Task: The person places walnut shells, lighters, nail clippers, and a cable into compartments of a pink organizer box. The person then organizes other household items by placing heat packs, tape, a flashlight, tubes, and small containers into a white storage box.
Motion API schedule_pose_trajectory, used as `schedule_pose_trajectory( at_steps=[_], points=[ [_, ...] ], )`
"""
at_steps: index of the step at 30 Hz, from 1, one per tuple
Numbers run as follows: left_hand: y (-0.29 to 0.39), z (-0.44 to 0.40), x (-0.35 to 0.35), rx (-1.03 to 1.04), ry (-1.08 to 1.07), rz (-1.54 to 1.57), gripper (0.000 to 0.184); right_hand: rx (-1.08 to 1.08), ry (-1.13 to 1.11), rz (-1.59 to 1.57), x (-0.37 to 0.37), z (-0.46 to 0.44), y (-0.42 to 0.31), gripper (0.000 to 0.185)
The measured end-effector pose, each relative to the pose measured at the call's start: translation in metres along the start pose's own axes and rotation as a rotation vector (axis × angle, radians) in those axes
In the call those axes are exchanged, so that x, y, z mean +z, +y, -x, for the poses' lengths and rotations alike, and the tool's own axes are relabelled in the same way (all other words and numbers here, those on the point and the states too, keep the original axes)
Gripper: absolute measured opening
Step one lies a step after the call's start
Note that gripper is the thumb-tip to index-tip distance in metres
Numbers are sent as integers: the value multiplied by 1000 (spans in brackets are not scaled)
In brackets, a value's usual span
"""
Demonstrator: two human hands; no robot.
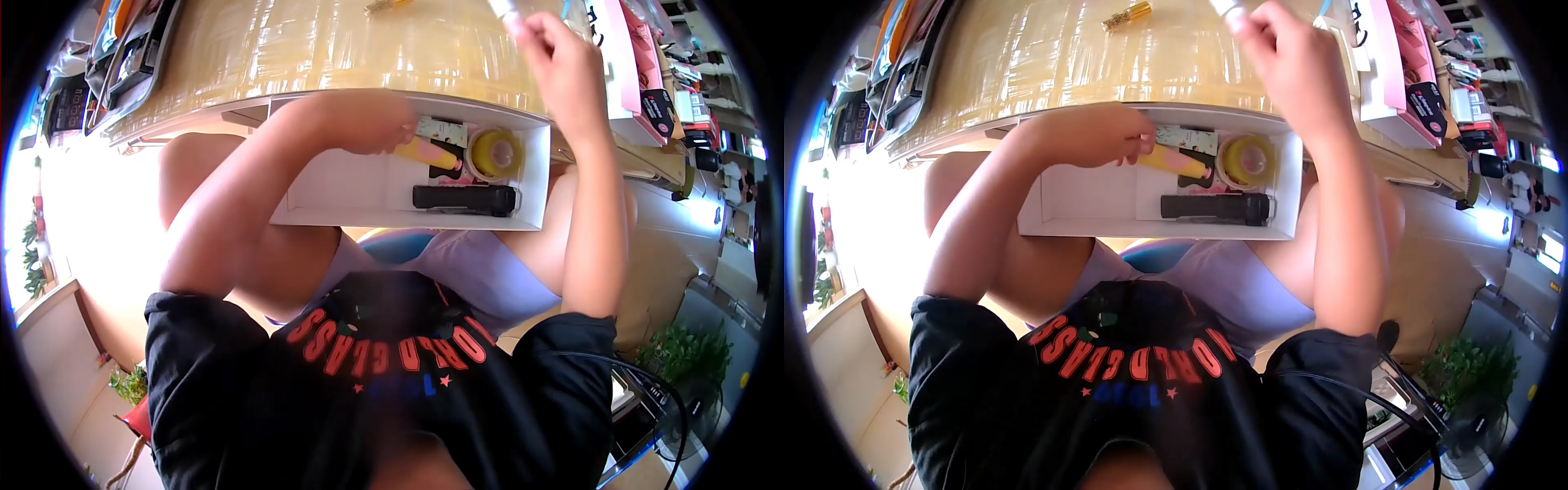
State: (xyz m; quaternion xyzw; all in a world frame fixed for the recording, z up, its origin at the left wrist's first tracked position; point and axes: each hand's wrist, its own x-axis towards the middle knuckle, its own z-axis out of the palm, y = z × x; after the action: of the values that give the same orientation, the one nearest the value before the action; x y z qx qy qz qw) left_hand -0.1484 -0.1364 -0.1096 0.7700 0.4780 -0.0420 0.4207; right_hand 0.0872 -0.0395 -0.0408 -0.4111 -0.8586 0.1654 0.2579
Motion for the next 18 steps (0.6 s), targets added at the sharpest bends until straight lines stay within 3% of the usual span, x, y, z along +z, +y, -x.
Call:
schedule_pose_trajectory(
  at_steps=[3, 6, 8, 10, 14, 17, 18],
  points=[
    [9, 10, -17, -98, -135, 75, 20, 27, -266, -220, -15, 30, -27, 31],
    [29, 21, -21, -249, -291, 21, 34, 140, -507, -282, -25, 38, -30, 28],
    [28, 21, -16, -135, -171, -172, 35, 104, -659, -290, -23, 38, -21, 30],
    [25, 17, -12, -124, -134, -143, 37, 122, -811, -247, -20, 36, -16, 31],
    [32, 11, -12, -209, -239, 195, 38, -23, -1072, -97, 0, 33, -25, 29],
    [28, 8, -10, -230, -350, 287, 35, -134, -1005, -163, 28, 47, -4, 22],
    [24, 6, -9, -243, -390, 311, 34, 25, -1178, -79, 22, 39, -17, 21]
  ],
)
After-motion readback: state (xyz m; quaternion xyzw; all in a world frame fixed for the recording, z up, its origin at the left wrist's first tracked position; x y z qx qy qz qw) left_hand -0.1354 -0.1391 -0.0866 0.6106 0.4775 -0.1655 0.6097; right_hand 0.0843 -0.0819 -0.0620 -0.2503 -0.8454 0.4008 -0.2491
